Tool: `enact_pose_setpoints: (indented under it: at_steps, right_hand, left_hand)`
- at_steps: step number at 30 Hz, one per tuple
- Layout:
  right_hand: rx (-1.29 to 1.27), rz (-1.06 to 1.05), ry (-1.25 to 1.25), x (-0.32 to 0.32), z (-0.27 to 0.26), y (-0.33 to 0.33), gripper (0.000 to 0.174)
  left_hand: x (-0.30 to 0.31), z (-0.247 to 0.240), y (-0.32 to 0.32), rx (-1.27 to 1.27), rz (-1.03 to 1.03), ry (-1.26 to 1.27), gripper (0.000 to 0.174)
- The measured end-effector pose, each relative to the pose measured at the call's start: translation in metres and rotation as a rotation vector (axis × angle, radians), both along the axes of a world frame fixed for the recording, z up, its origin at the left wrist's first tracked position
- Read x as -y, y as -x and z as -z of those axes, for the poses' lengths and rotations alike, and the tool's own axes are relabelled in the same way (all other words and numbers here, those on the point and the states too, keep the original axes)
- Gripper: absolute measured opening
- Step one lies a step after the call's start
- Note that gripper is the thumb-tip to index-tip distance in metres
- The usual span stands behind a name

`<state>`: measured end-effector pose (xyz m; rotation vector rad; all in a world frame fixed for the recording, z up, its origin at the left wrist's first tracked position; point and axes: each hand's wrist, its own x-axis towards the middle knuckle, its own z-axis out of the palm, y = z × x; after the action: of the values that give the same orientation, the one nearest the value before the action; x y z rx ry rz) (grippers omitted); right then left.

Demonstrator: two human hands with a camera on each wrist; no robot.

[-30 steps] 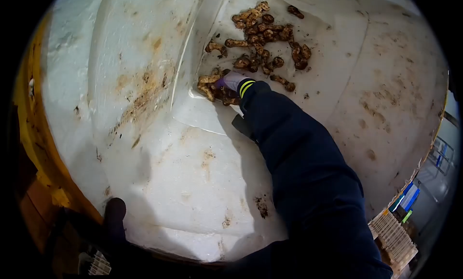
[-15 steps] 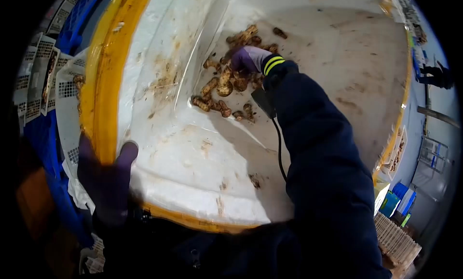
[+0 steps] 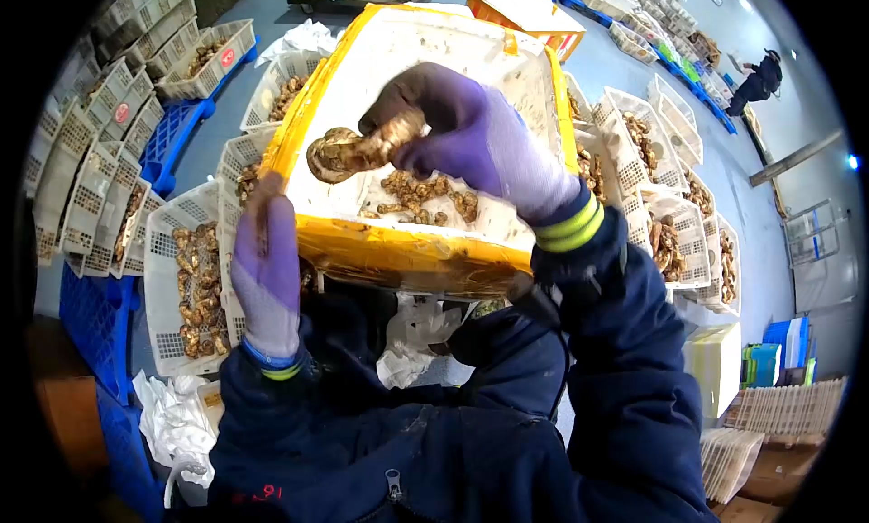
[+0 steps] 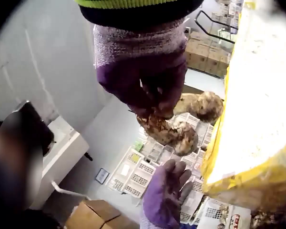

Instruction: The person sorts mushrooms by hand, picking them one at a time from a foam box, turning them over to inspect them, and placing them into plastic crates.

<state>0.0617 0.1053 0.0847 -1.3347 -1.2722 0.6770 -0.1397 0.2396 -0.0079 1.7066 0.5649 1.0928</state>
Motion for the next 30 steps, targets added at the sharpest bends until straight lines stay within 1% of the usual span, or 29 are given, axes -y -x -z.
enact_pose_setpoints:
  at_steps: [2, 4, 5, 6, 8, 9, 11, 12, 13, 14, 15, 16, 17, 18, 20, 21, 24, 27, 29, 30]
  right_hand:
    - [0.379, 0.163, -0.224, 0.024, 0.005, 0.032, 0.034]
    - [0.707, 0.116, -0.317, 0.044, 0.005, 0.054, 0.033]
    - [0.809, 0.089, -0.297, 0.051, 0.001, 0.067, 0.036]
    - [0.915, 0.107, -0.312, 0.060, 0.009, 0.077, 0.038]
    - [1.013, 0.128, -0.285, 0.076, 0.011, 0.090, 0.041]
    - [0.994, 0.136, -0.271, 0.083, 0.012, 0.094, 0.043]
    - [0.962, 0.150, -0.237, 0.097, 0.016, 0.098, 0.046]
    - [0.901, 0.203, -0.270, 0.104, 0.018, 0.098, 0.048]
    - [0.839, 0.255, -0.300, 0.111, 0.022, 0.097, 0.049]
    - [0.775, 0.301, -0.330, 0.119, 0.024, 0.096, 0.050]
    - [0.588, 0.374, -0.280, 0.129, 0.025, 0.096, 0.048]
    - [0.265, 0.429, -0.180, 0.134, 0.037, 0.093, 0.043]
    - [-0.060, 0.454, -0.166, 0.136, 0.040, 0.090, 0.042]
    - [-0.387, 0.471, -0.151, 0.136, 0.043, 0.087, 0.042]
    - [-0.510, 0.453, -0.319, 0.136, 0.059, 0.075, 0.045]
    - [-0.543, 0.471, -0.288, 0.138, 0.058, 0.075, 0.048]
    - [-0.614, 0.451, -0.360, 0.140, 0.060, 0.072, 0.050]
    - [-0.696, 0.417, -0.480, 0.142, 0.063, 0.065, 0.050]
    - [-0.822, 0.379, -0.561, 0.143, 0.061, 0.067, 0.051]
    - [-0.824, 0.374, -0.587, 0.143, 0.061, 0.072, 0.052]
  left_hand:
    - [0.031, -0.019, 0.024, -0.085, 0.458, 0.509, 0.047]
    - [0.057, -0.019, 0.017, 0.181, 0.637, 0.887, 0.046]
    - [0.071, -0.023, 0.014, 0.342, 0.707, 0.878, 0.044]
    - [0.077, -0.018, 0.016, 0.307, 0.714, 0.729, 0.042]
    - [0.085, -0.002, 0.018, 0.239, 0.725, 0.436, 0.040]
    - [0.085, -0.005, 0.013, 0.395, 0.813, 1.061, 0.037]
    - [0.089, -0.002, 0.015, 0.371, 0.880, 1.021, 0.036]
    - [0.090, -0.001, 0.015, 0.366, 0.915, 0.999, 0.035]
    - [0.087, -0.003, 0.017, 0.044, 0.783, 0.170, 0.035]
    - [0.090, -0.005, 0.016, 0.101, 0.760, 0.366, 0.037]
    - [0.094, -0.013, 0.015, 0.158, 0.728, 0.565, 0.039]
    - [0.097, -0.021, 0.014, 0.215, 0.689, 0.762, 0.041]
    - [0.101, -0.030, 0.014, 0.186, 0.670, 0.727, 0.042]
    - [0.099, -0.024, 0.013, 0.181, 0.676, 0.714, 0.042]
    - [0.091, -0.009, 0.011, 0.175, 0.690, 0.690, 0.042]
    - [0.092, -0.012, 0.012, 0.128, 0.668, 0.676, 0.042]
    - [0.088, -0.008, 0.009, -0.021, 0.639, 0.596, 0.042]
    - [0.088, -0.001, 0.006, -0.018, 0.625, 0.628, 0.042]
    - [0.094, 0.002, 0.003, 0.055, 0.677, 0.760, 0.040]
    - [0.097, 0.003, 0.000, 0.092, 0.706, 0.824, 0.038]
